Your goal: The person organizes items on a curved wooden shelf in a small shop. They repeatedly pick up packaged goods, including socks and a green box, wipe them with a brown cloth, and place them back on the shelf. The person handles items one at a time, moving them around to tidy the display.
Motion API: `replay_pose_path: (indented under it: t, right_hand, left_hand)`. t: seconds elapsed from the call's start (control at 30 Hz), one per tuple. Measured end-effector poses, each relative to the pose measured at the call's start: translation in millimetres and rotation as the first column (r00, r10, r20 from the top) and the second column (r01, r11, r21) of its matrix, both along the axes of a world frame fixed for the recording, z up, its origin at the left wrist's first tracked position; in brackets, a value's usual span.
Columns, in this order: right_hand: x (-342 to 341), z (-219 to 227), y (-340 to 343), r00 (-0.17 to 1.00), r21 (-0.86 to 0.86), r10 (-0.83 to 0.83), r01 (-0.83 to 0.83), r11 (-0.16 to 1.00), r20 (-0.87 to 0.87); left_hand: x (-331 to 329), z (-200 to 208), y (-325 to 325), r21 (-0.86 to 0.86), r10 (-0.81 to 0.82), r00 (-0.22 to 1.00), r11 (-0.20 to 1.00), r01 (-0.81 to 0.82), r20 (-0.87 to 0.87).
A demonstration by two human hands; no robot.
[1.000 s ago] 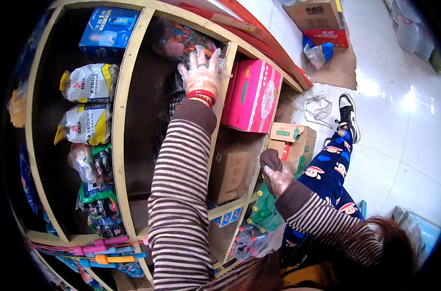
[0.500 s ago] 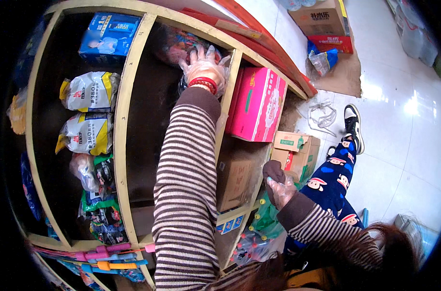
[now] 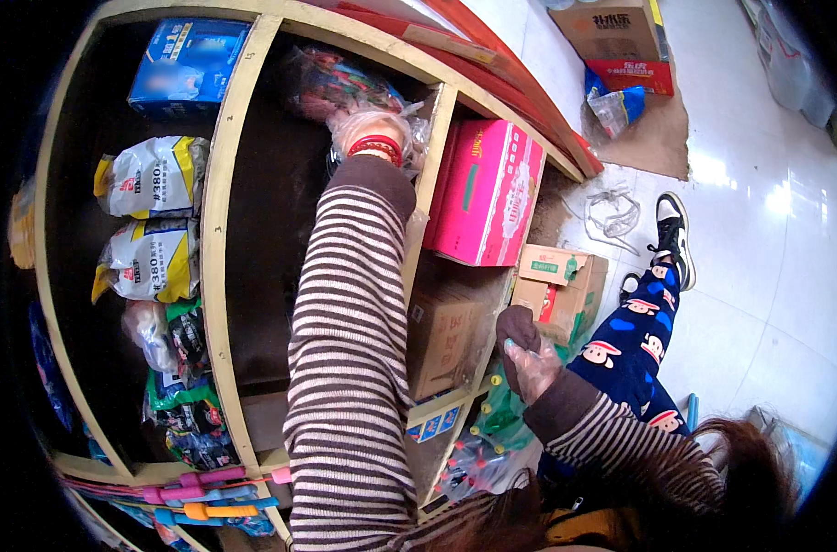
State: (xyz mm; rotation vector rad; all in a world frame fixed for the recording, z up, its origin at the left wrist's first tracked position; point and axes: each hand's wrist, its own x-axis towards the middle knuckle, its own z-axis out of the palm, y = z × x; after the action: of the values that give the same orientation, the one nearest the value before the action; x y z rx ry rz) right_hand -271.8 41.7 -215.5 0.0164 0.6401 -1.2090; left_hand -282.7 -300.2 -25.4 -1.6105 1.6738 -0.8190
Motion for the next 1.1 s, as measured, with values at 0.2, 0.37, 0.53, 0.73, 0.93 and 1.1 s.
replay_pose_path:
  t: [0.2, 0.37, 0.53, 0.73, 0.93, 1.1]
  right_hand:
    - [10.0, -15.7, 1.0, 0.99, -0.078, -0.143, 0.144, 0.987, 0.017]
    - [17.1, -18.1, 4.2, 0.987, -0.059, -0.161, 0.16, 0.985, 0.0]
    - [19.2, -19.4, 6.6, 0.984, -0.025, -0.14, 0.138, 0.99, -0.11]
    - [14.0, -28.3, 7.3, 0.988, -0.046, -0.148, 0.146, 0.988, -0.032]
    - [13.4, -25.0, 10.7, 0.994, -0.081, -0.105, 0.102, 0.991, -0.025]
    - [14.2, -11.5, 11.9, 0.989, -0.001, -0.022, 0.022, 1.0, -0.147]
  left_hand:
    - [24.8, -12.8, -24.0, -0.189, -0.176, 0.961, 0.973, 0.136, -0.213]
    - [34.0, 5.0, -30.4, -0.087, -0.274, 0.893, 0.961, 0.261, -0.356]
    - [55.5, 17.1, 19.1, -0.281, -0.488, 0.572, 0.865, 0.415, -0.66]
    - [82.2, 17.9, 212.0, -0.28, -0.578, 0.732, 0.816, 0.506, -0.361]
    - [207.6, -6.8, 260.9, -0.228, -0.302, 0.913, 0.943, 0.243, -0.275]
    - [222.2, 2.2, 261.8, -0.372, -0.574, 0.657, 0.818, 0.438, -0.489]
